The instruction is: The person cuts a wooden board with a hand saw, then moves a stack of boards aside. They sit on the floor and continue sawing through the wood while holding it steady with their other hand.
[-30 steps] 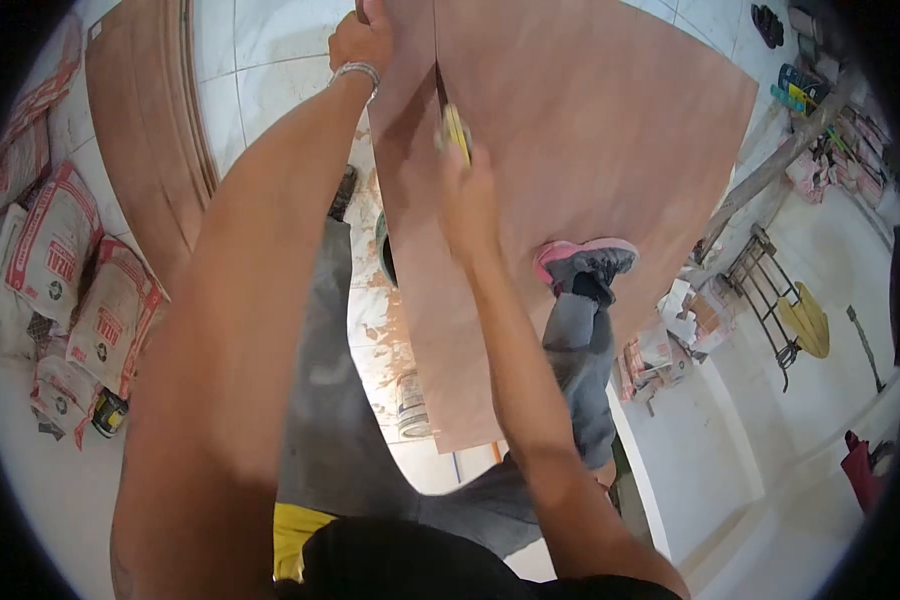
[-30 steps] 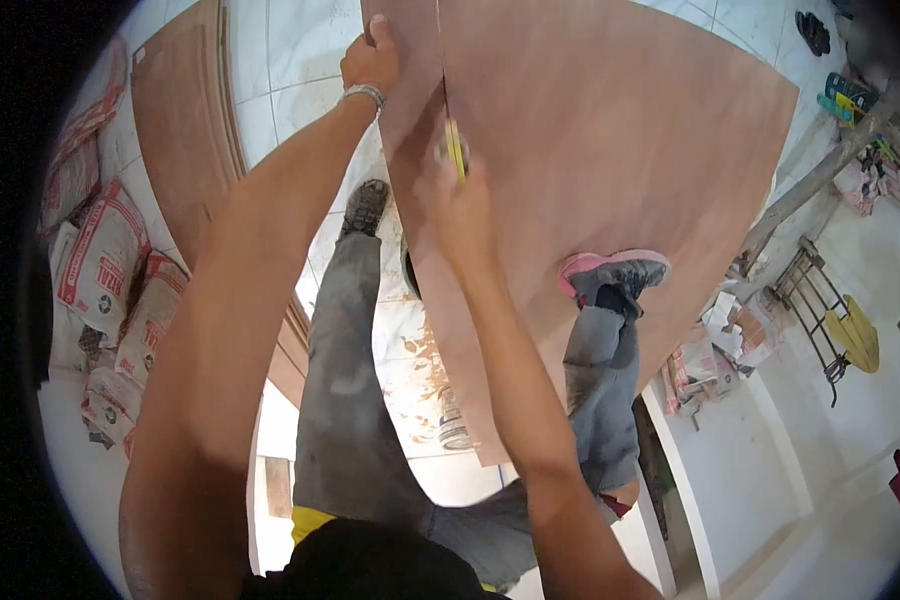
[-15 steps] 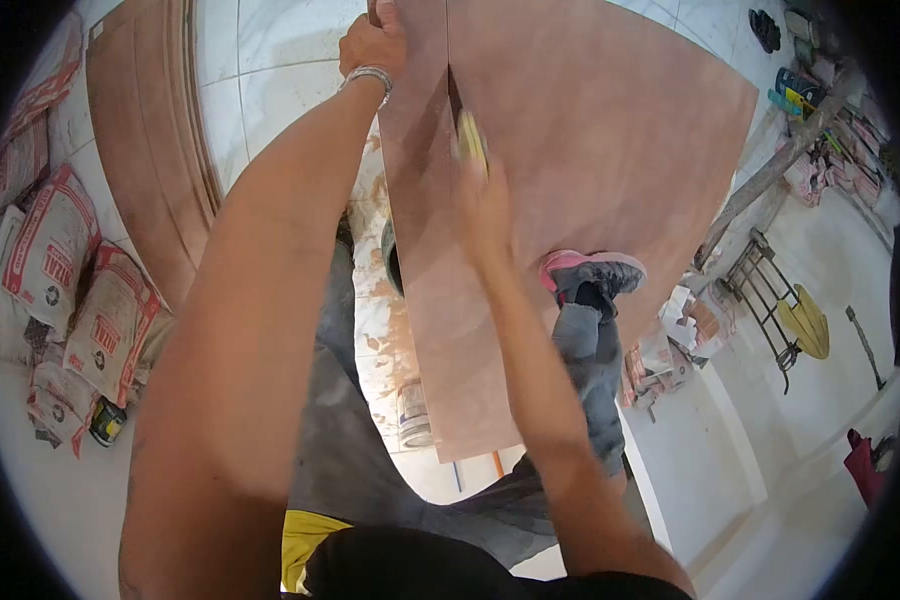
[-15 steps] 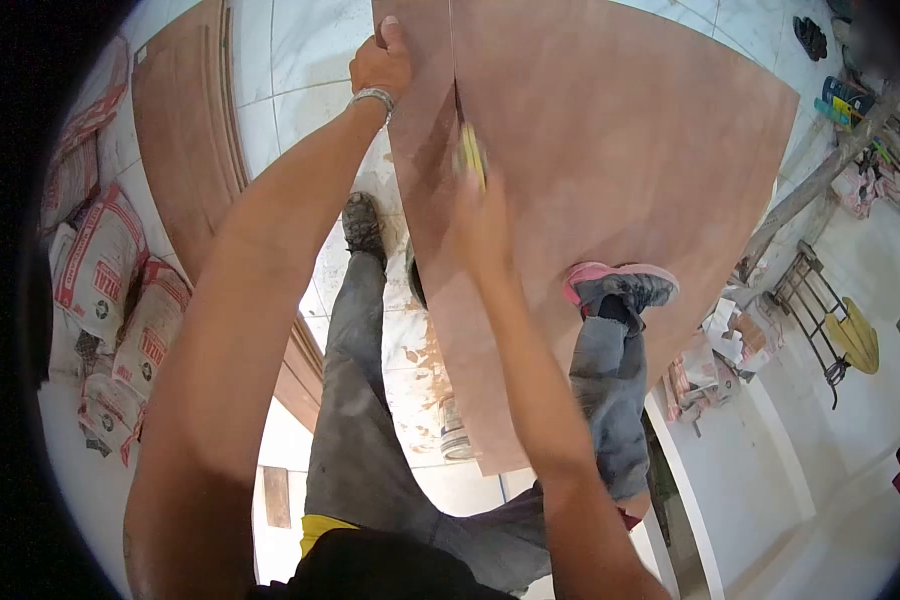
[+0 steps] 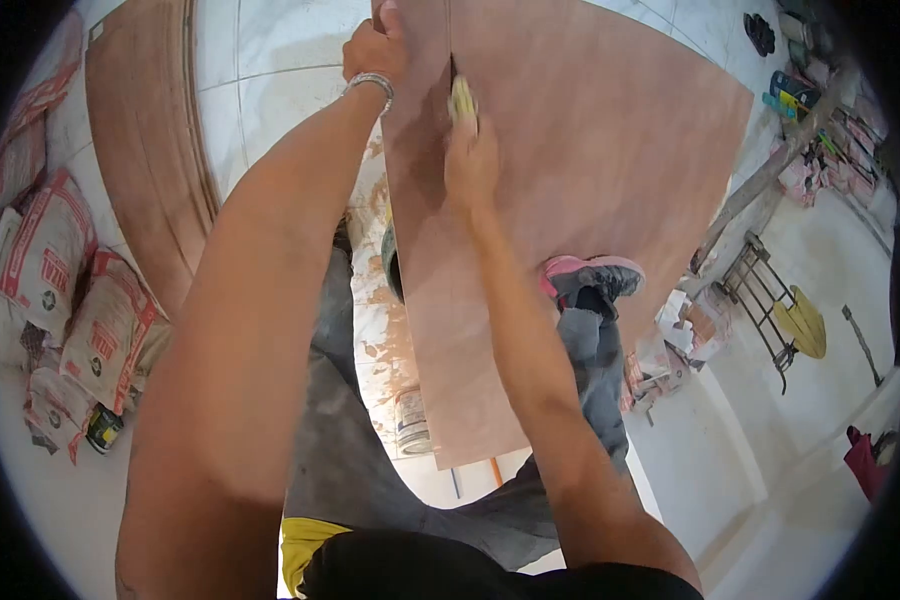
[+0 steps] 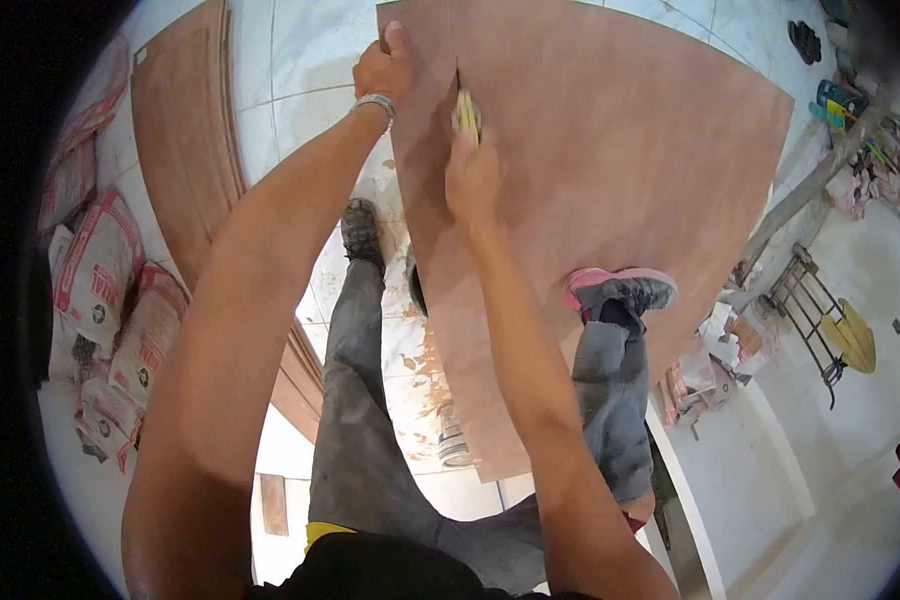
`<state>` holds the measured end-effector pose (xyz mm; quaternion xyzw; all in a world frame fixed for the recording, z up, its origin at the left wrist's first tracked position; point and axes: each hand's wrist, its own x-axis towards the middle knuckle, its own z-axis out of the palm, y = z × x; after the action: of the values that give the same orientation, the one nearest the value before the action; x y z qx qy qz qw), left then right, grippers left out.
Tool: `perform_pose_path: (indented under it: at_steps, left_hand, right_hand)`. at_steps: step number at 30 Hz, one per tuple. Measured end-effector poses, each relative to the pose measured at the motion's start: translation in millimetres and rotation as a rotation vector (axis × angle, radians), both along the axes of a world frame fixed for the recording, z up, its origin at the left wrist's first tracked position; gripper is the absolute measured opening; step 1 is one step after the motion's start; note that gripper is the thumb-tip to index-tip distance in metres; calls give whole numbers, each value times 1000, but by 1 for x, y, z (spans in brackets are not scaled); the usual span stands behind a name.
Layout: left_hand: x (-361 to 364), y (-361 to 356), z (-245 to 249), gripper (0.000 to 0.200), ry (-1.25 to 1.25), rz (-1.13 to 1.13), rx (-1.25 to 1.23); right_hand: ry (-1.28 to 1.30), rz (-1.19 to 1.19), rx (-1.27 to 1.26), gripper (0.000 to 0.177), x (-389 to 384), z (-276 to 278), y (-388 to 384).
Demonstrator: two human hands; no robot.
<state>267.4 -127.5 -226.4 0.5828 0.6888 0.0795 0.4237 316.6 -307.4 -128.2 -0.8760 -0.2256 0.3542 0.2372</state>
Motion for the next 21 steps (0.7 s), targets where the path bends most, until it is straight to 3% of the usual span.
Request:
perform_pose_path:
  at_steps: [3, 4, 7, 10, 12, 14, 16, 17, 18, 19, 21]
  left_hand:
    - [-1, -7, 6, 80, 24, -17, -27]
    - [0, -5, 9, 80, 0, -8, -17]
    - [3, -5, 0, 79, -18, 39, -41]
    - [1, -1, -5, 79, 0, 50, -52]
    - [3, -7, -7, 78, 0, 32, -48]
    - [-1, -3, -13, 78, 17, 11, -5]
    - [-3, -9, -8, 77, 26, 23, -20]
    - [2, -3, -6, 77, 18, 39, -15]
    - [4, -5, -9, 77, 0, 44, -20]
    - [2, -7, -14, 77, -12, 47, -23]
    - [-2, 0, -19, 76, -24, 59, -7]
  right_hand:
    - [65, 8, 67, 40, 2, 4, 0]
    - [30, 31, 34, 38, -12, 21, -40]
    - [195, -88, 16, 41, -54, 122, -144]
    - [80, 113, -13, 40, -40, 80, -126]
    - [204, -138, -161, 40, -17, 33, -47]
    - [76, -22, -21, 41, -11, 8, -24]
    - [-68, 82, 85, 42, -9, 9, -22]
    - [238, -78, -109, 42, -22, 56, -53]
    - [-72, 191, -158, 42, -41, 91, -94]
    - [-4, 2, 48, 42, -58, 109, -134]
    - [143, -17, 122, 42, -56, 103, -157]
